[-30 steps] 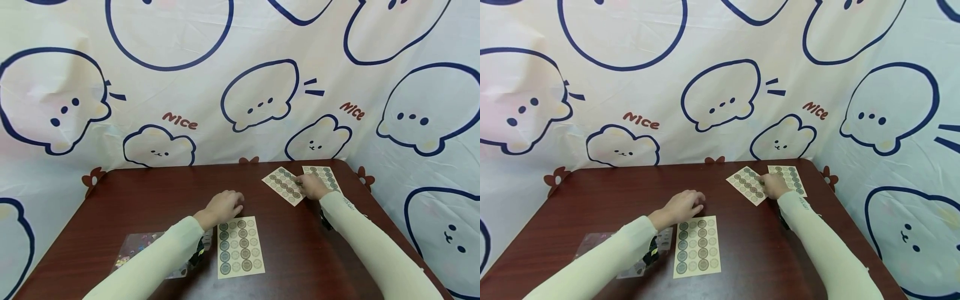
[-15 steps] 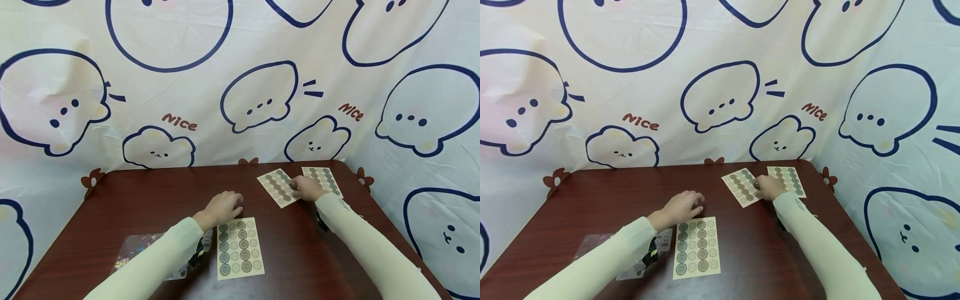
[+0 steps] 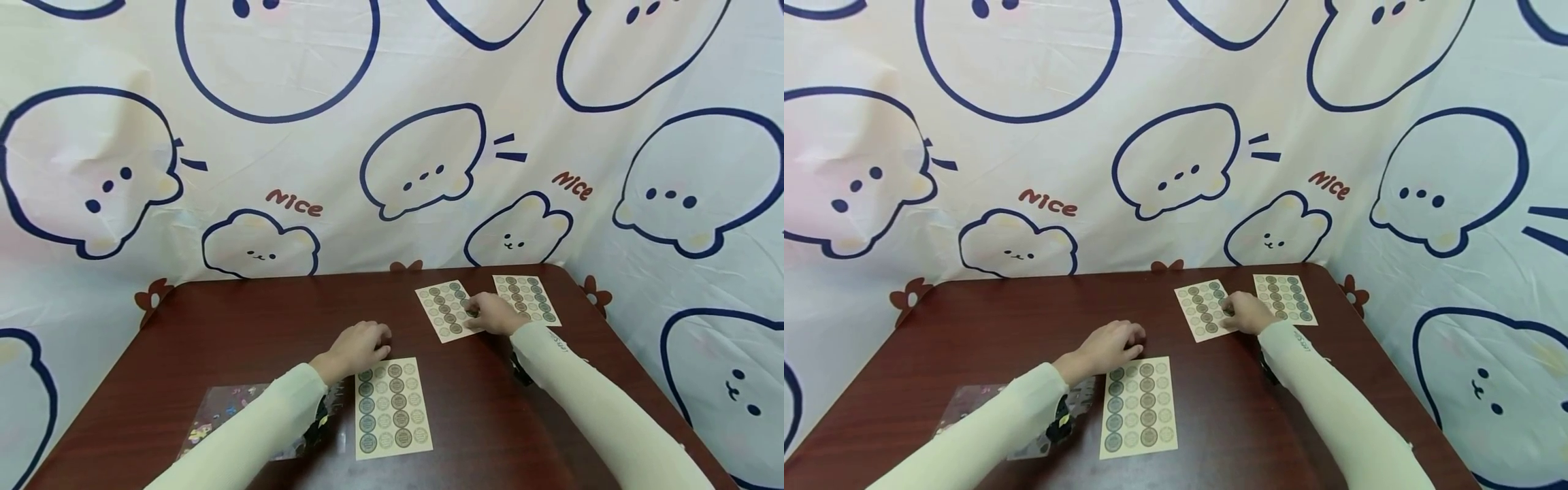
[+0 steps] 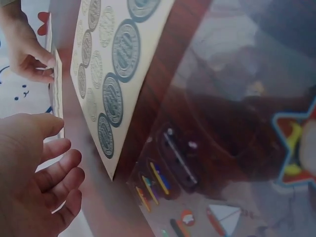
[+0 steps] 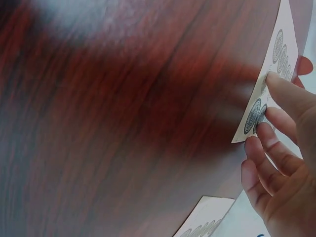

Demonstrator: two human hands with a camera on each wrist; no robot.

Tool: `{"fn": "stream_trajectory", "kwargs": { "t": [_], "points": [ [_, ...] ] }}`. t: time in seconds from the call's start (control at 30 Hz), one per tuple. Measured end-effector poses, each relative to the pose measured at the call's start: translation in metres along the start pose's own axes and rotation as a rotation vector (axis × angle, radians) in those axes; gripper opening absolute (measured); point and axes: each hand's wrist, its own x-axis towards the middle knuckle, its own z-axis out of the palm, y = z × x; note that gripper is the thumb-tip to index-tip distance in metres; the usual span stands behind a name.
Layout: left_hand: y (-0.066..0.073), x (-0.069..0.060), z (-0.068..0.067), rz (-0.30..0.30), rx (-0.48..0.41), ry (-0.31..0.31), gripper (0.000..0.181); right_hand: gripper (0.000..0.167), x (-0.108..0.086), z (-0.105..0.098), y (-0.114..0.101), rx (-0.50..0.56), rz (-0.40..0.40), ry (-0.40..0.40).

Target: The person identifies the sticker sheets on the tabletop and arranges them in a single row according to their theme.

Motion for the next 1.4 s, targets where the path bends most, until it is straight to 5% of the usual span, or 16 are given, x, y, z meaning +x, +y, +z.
{"fn": "stream_trajectory", "kwargs": {
  "t": [0.37,0.63,0.9,1.13,1.3,1.4],
  "points": [
    [-0.013,0.006,0.005,-0.035,-0.042,0.021,0.025,0.03,0.001,0.009,-0.015,-0.024,-0.013,0.015],
    [-0.022,0.012,0.006,-0.079,-0.093,0.022,0.026,0.003,0.006,0.016,-0.021,-0.048,-0.054,0.006],
    [-0.03,0.015,0.004,-0.129,-0.193,0.032,0.03,0.012,0.003,0.02,-0.034,0.001,-0.043,0.009],
    [-0.032,0.021,0.005,-0.147,-0.221,0.011,0.045,0.008,0.004,0.028,-0.044,0.031,-0.082,0.009],
    [-0.033,0.024,0.006,-0.181,-0.239,0.005,0.052,0.027,0.004,0.031,-0.054,0.053,-0.049,0.002],
    [-0.033,0.025,0.007,-0.188,-0.238,0.003,0.054,0.022,0.004,0.031,-0.059,0.053,-0.052,-0.004]
  ]
}}
